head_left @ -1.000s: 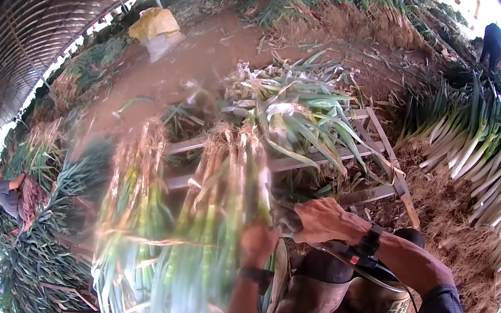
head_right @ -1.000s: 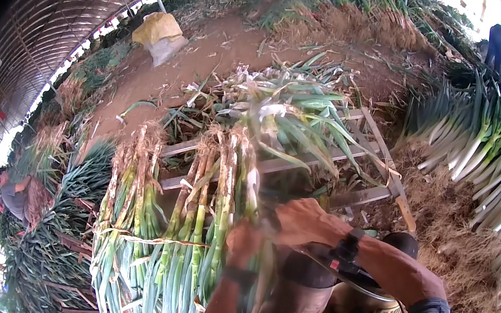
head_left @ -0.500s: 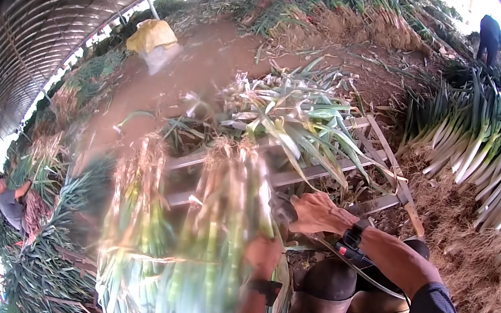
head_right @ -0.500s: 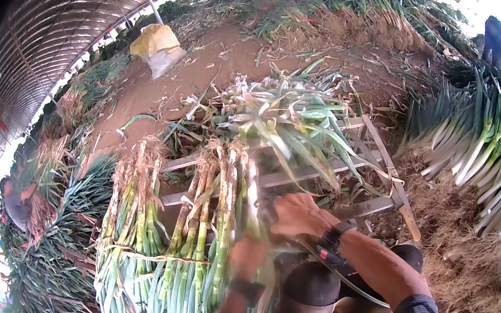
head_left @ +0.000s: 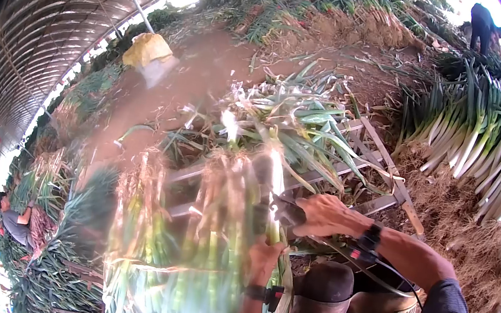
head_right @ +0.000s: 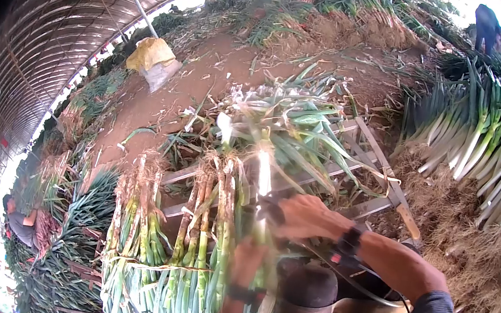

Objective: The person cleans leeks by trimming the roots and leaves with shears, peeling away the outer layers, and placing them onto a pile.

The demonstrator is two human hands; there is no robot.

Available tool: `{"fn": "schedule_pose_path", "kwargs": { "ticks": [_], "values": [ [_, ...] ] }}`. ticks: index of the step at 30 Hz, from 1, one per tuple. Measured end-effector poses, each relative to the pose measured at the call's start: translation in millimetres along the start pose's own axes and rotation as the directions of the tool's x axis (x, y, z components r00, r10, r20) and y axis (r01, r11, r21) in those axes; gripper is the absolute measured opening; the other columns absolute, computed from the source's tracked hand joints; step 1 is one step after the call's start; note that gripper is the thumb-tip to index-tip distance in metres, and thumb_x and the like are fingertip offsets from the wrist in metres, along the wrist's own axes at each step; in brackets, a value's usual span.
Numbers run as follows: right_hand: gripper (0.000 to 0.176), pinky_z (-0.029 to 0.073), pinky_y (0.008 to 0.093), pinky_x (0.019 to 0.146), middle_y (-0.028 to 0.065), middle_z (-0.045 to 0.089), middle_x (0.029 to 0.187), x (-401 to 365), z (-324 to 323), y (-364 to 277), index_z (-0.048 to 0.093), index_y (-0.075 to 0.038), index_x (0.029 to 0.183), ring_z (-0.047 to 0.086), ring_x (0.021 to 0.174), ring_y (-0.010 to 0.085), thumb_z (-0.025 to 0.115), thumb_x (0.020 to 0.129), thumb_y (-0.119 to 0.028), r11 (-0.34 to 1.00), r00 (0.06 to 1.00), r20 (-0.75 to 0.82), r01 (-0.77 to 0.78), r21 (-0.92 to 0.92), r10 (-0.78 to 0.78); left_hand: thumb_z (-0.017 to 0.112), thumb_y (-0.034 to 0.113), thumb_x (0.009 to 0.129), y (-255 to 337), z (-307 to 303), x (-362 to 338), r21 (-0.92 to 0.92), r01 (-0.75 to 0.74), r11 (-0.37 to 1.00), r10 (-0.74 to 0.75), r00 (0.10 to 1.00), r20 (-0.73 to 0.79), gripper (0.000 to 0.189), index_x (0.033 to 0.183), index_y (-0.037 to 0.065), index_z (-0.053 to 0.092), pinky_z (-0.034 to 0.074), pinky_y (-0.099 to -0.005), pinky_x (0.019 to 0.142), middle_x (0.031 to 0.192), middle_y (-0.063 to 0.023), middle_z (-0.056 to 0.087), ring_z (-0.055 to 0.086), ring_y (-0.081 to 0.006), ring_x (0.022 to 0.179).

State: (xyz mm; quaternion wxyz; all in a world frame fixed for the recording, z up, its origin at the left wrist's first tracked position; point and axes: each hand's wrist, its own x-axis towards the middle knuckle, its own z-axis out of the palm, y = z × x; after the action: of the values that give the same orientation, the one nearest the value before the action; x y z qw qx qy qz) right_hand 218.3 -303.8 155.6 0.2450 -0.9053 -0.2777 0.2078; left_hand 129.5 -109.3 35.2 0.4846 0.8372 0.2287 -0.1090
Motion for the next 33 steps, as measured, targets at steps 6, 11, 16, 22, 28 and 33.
{"fn": "schedule_pose_path", "kwargs": {
  "ticks": [6, 11, 16, 22, 28, 33],
  "values": [
    [0.056, 0.050, 0.0461, 0.061, 0.0181, 0.065, 0.071, -95, -11, 20, 0.062, 0.000, 0.103, 0.064, 0.066, 0.0368, 0.075, 0.077, -0.047, 0.989, 0.986, -0.098, 0.128, -0.070, -0.134, 0.066, 0.033, 0.077, -21, 58, 40, 0.000, -0.249, 0.969, 0.248, 0.966, -0.076, 0.050, 0.109, -0.005, 0.064, 0.050, -0.0468, 0.078, 0.092, -0.0232, 0.067, 0.065, -0.0356, 0.086],
    [0.062, 0.053, 0.0411, 0.066, 0.0203, 0.070, 0.084, -137, -30, 25, 0.063, -0.003, 0.126, 0.068, 0.073, 0.0278, 0.076, 0.080, -0.042, 0.988, 0.985, 0.155, -0.089, 0.127, 0.069, 0.059, 0.016, 0.088, -46, 57, 62, -0.288, -0.280, 0.916, 0.333, 0.930, 0.158, 0.031, 0.114, -0.002, 0.064, 0.047, -0.0422, 0.069, 0.093, -0.0156, 0.065, 0.060, -0.0248, 0.080],
    [0.045, 0.052, 0.0391, 0.071, 0.0172, 0.070, 0.084, -137, -31, 31, 0.068, -0.004, 0.117, 0.068, 0.077, 0.0250, 0.076, 0.082, -0.032, 0.904, 0.978, 0.187, 0.004, 0.427, -0.093, 0.063, 0.015, 0.089, -97, 63, 80, -0.379, -0.409, 0.830, 0.472, 0.878, 0.085, 0.040, 0.125, -0.001, 0.060, 0.051, -0.0425, 0.082, 0.110, -0.0180, 0.068, 0.064, -0.0288, 0.097],
    [0.043, 0.051, 0.0403, 0.071, 0.0167, 0.069, 0.081, -117, -21, 37, 0.071, -0.003, 0.102, 0.068, 0.078, 0.0287, 0.077, 0.077, -0.038, 0.947, 0.953, 0.297, -0.145, 0.285, 0.057, 0.071, 0.032, 0.086, -40, 33, 22, 0.222, -0.249, 0.943, 0.196, 0.952, 0.234, 0.061, 0.136, 0.001, 0.055, 0.048, -0.0470, 0.099, 0.129, -0.0252, 0.063, 0.061, -0.0398, 0.118],
    [0.044, 0.051, 0.0389, 0.074, 0.0148, 0.070, 0.084, -107, -25, 30, 0.070, -0.003, 0.109, 0.067, 0.079, 0.0209, 0.076, 0.080, -0.036, 0.961, 0.912, 0.409, -0.094, 0.259, -0.020, 0.070, 0.047, 0.088, -55, 22, 19, 0.380, -0.117, 0.918, -0.021, 0.940, 0.341, 0.070, 0.137, 0.000, 0.054, 0.047, -0.0477, 0.102, 0.127, -0.0278, 0.063, 0.060, -0.0426, 0.120],
    [0.050, 0.052, 0.0404, 0.077, 0.0174, 0.071, 0.090, -99, -23, 21, 0.071, -0.003, 0.112, 0.068, 0.084, 0.0276, 0.076, 0.078, -0.040, 0.988, 0.926, 0.371, -0.119, 0.095, 0.076, 0.068, 0.045, 0.090, -39, 39, 14, 0.229, -0.062, 0.971, 0.021, 0.985, 0.174, 0.067, 0.134, -0.003, 0.055, 0.049, -0.0492, 0.097, 0.123, -0.0276, 0.065, 0.062, -0.0424, 0.116]
  ]
}}
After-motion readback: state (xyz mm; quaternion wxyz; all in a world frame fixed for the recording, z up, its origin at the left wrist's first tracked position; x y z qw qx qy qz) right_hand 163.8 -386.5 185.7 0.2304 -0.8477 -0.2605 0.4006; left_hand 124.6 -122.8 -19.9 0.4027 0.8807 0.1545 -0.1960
